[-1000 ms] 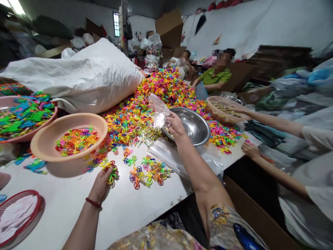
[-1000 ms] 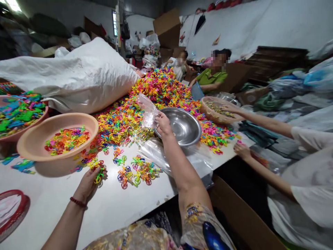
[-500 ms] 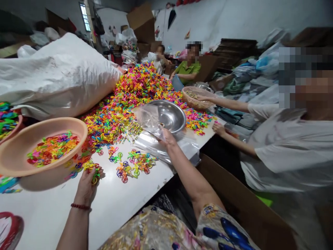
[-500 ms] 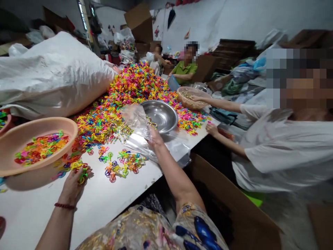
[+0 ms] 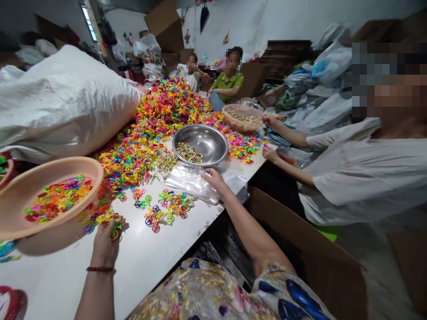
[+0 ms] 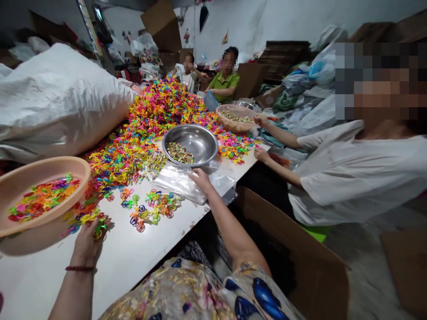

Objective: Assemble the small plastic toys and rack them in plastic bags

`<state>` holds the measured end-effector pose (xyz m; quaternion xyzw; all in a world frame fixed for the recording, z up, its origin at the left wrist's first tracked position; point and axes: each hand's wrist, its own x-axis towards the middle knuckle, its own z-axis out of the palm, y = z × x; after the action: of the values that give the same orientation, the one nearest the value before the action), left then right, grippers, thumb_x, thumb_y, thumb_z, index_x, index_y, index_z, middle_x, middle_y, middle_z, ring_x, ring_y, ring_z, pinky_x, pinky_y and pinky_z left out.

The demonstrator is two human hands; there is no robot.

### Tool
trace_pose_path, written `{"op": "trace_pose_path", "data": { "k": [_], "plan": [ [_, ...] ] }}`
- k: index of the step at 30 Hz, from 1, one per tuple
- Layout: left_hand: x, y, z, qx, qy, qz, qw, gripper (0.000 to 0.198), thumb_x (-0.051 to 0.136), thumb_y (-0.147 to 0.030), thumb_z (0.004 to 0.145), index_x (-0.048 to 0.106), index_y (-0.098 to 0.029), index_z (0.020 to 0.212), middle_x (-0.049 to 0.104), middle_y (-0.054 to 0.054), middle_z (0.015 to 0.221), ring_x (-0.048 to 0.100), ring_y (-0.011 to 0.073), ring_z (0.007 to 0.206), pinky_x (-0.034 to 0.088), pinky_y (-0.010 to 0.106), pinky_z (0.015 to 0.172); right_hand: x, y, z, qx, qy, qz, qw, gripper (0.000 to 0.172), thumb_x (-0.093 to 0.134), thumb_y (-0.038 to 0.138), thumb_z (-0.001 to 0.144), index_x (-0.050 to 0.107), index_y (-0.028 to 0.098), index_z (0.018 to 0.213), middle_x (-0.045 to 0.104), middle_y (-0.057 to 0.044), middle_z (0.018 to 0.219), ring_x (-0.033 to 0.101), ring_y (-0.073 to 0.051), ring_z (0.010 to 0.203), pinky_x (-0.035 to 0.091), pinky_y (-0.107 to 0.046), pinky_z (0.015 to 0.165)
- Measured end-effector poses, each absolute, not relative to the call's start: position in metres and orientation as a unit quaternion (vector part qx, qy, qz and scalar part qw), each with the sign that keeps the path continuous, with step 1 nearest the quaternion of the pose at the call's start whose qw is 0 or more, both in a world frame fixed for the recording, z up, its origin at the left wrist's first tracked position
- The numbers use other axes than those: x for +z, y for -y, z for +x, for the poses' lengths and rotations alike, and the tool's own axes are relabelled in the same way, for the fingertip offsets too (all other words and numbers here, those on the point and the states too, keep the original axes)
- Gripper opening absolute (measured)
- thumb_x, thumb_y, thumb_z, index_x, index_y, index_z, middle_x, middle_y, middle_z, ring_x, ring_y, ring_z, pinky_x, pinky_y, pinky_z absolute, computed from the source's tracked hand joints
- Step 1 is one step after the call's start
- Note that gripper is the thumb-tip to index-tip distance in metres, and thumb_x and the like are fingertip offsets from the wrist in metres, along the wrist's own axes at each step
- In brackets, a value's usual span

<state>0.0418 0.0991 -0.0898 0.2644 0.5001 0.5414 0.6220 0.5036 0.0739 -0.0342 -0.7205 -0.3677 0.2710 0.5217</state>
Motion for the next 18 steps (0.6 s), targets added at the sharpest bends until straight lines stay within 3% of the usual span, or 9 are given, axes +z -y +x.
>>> {"op": "trace_pose_path", "data": {
  "k": [6, 9, 12, 15, 18],
  "plan": [
    [-0.09, -0.097, 0.041, 0.535, -0.507, 0.263, 0.622, 0.023, 0.07, -0.029, 0.085, 0.065, -0.014, 0.101, 0.074, 0.006, 0.089, 0.072, 0.0157, 0.073, 0.061, 0.026, 0.067, -0.034, -0.067, 0.534, 0.127, 0.404, -0.818, 0.39, 0.016, 0.058, 0.018, 0.084, 0.071, 0.017, 0.094, 0.068, -0.015, 0.11, 0.057, -0.031, 0.115, 0.039, -0.044, 0.104],
    [-0.089, -0.095, 0.041, 0.526, -0.505, 0.264, 0.632, 0.033, 0.066, -0.042, 0.087, 0.065, -0.014, 0.105, 0.074, 0.008, 0.087, 0.072, 0.0174, 0.072, 0.058, 0.025, 0.06, -0.034, -0.062, 0.535, 0.083, 0.411, -0.84, 0.344, 0.021, 0.054, 0.018, 0.088, 0.07, 0.013, 0.1, 0.062, -0.022, 0.124, 0.048, -0.037, 0.125, 0.033, -0.051, 0.109],
    [-0.087, -0.094, 0.041, 0.525, -0.509, 0.254, 0.633, 0.032, 0.063, -0.042, 0.089, 0.064, -0.016, 0.107, 0.074, 0.007, 0.086, 0.073, 0.0184, 0.071, 0.057, 0.025, 0.056, -0.026, -0.064, 0.531, -0.02, 0.445, -0.843, 0.302, 0.032, 0.048, 0.021, 0.094, 0.066, 0.012, 0.119, 0.052, -0.023, 0.14, 0.04, -0.037, 0.133, 0.029, -0.053, 0.112],
    [-0.085, -0.096, 0.043, 0.525, -0.507, 0.256, 0.635, 0.024, 0.065, -0.033, 0.087, 0.065, -0.014, 0.101, 0.074, 0.006, 0.088, 0.072, 0.0178, 0.071, 0.06, 0.027, 0.064, -0.008, -0.084, 0.524, -0.1, 0.523, -0.803, 0.266, 0.037, 0.046, 0.026, 0.097, 0.064, 0.011, 0.126, 0.053, -0.021, 0.14, 0.044, -0.033, 0.13, 0.034, -0.045, 0.111],
    [-0.086, -0.097, 0.044, 0.511, -0.514, 0.263, 0.637, 0.019, 0.069, -0.026, 0.082, 0.064, -0.016, 0.097, 0.073, 0.005, 0.084, 0.07, 0.0167, 0.066, 0.059, 0.026, 0.061, 0.014, -0.12, 0.514, -0.031, 0.588, -0.774, 0.233, 0.035, 0.045, 0.028, 0.1, 0.064, 0.014, 0.126, 0.06, -0.016, 0.133, 0.051, -0.027, 0.126, 0.039, -0.038, 0.109]
  ]
}}
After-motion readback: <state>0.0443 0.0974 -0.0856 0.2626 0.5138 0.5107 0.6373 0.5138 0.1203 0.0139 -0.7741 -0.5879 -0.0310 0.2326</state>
